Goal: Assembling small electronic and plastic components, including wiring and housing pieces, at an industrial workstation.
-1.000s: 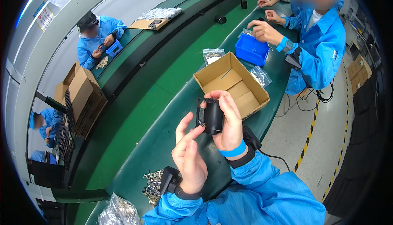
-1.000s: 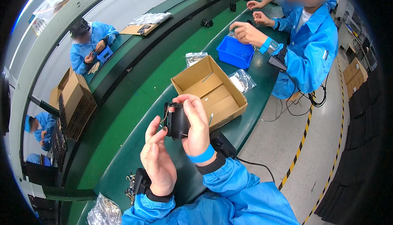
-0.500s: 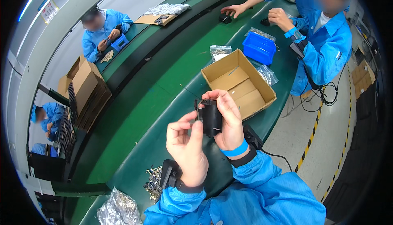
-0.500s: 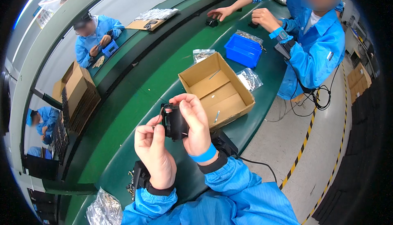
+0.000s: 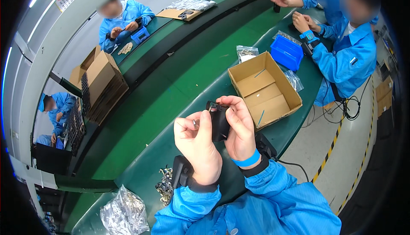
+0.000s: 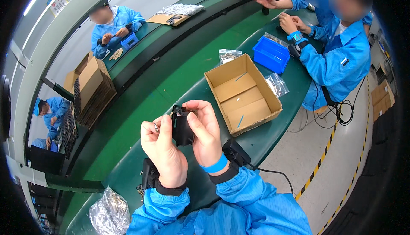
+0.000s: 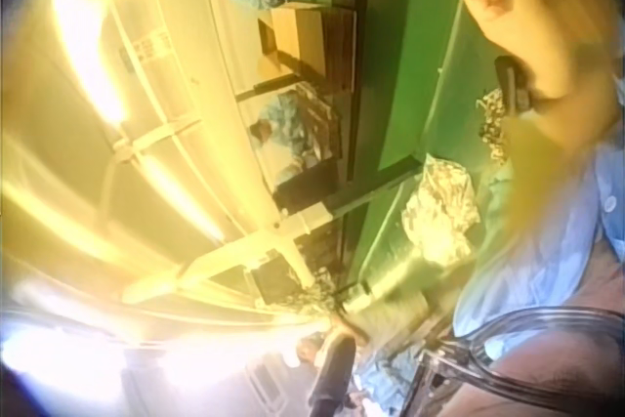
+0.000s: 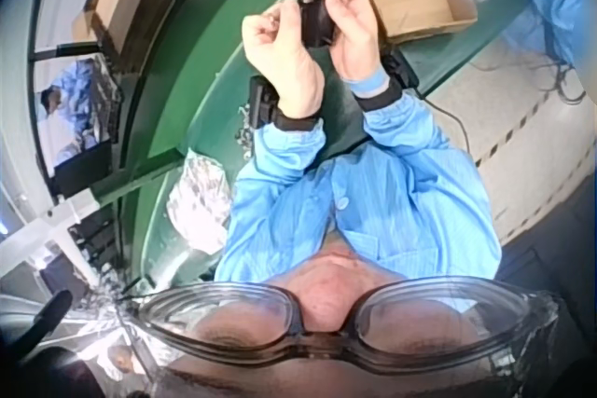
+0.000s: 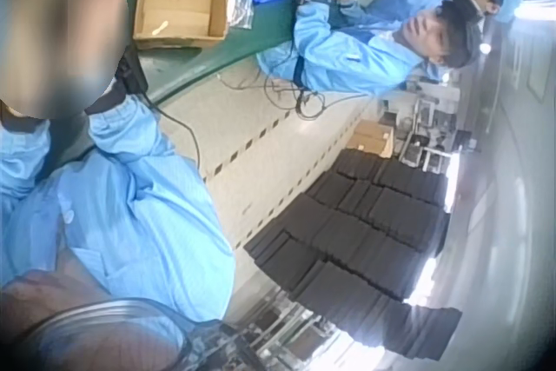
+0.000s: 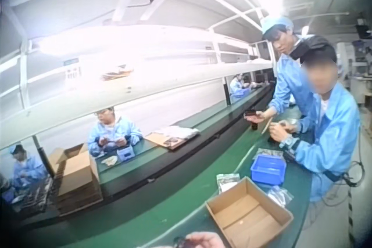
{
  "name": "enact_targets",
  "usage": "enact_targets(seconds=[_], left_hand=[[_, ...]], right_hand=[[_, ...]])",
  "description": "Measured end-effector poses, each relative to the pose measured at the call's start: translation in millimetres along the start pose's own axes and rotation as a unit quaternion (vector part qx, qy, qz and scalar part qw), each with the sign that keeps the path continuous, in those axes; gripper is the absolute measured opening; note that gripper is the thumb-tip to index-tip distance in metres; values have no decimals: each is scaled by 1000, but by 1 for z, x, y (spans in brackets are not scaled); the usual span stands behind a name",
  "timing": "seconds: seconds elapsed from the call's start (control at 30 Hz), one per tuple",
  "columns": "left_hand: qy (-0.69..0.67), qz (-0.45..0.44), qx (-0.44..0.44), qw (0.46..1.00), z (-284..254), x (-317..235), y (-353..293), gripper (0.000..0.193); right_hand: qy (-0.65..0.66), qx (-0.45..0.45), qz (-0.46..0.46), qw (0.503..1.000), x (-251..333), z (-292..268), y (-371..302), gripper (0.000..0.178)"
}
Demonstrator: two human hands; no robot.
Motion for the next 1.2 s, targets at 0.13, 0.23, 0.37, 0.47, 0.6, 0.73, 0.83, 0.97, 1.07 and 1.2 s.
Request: enact_targets(seconds=[0.13,0.23,0.37,0.47,0.6,0.73,0.83,0.97,1.07,1.2], left_hand=[[1,11,13,1000,-1,0,-5,29],[18,0,5,1000,1,1,-3,30],[13,-21,31,999,3,-1,0,25],[26,-16,69,997,3,2,1,12],[70,-32,100,992,-3,3,-5,22],[76,-45,107,990,-6,5,-6,29],[77,-33,123,989,-2,11,-7,27],[76,-38,128,988,1,14,-11,26],[78,-40,124,988,5,8,-14,25],[59,-63,121,989,10,13,-21,27]], right_hand=[[-26,5,-17,1000,4,2,0,28],[-18,18,-16,1000,4,2,0,29],[-60,13,-11,998,6,1,1,40],[-31,7,7,999,6,0,1,40],[-18,-1,9,1000,7,-6,4,41],[14,12,22,1000,10,-8,6,39],[59,17,50,997,8,-11,7,36],[64,11,55,996,9,-9,9,38],[68,7,58,996,7,-9,13,36],[77,-1,68,995,5,-12,13,36]])
Point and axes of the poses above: each hand's wrist, its own y-axis towards the middle knuckle, its own z-axis out of the palm, x = y × z, the point moved 5 cm from there along y, towards the middle knuckle, and after that the axes turned 6 degrees about y, right-handed, at the moved point
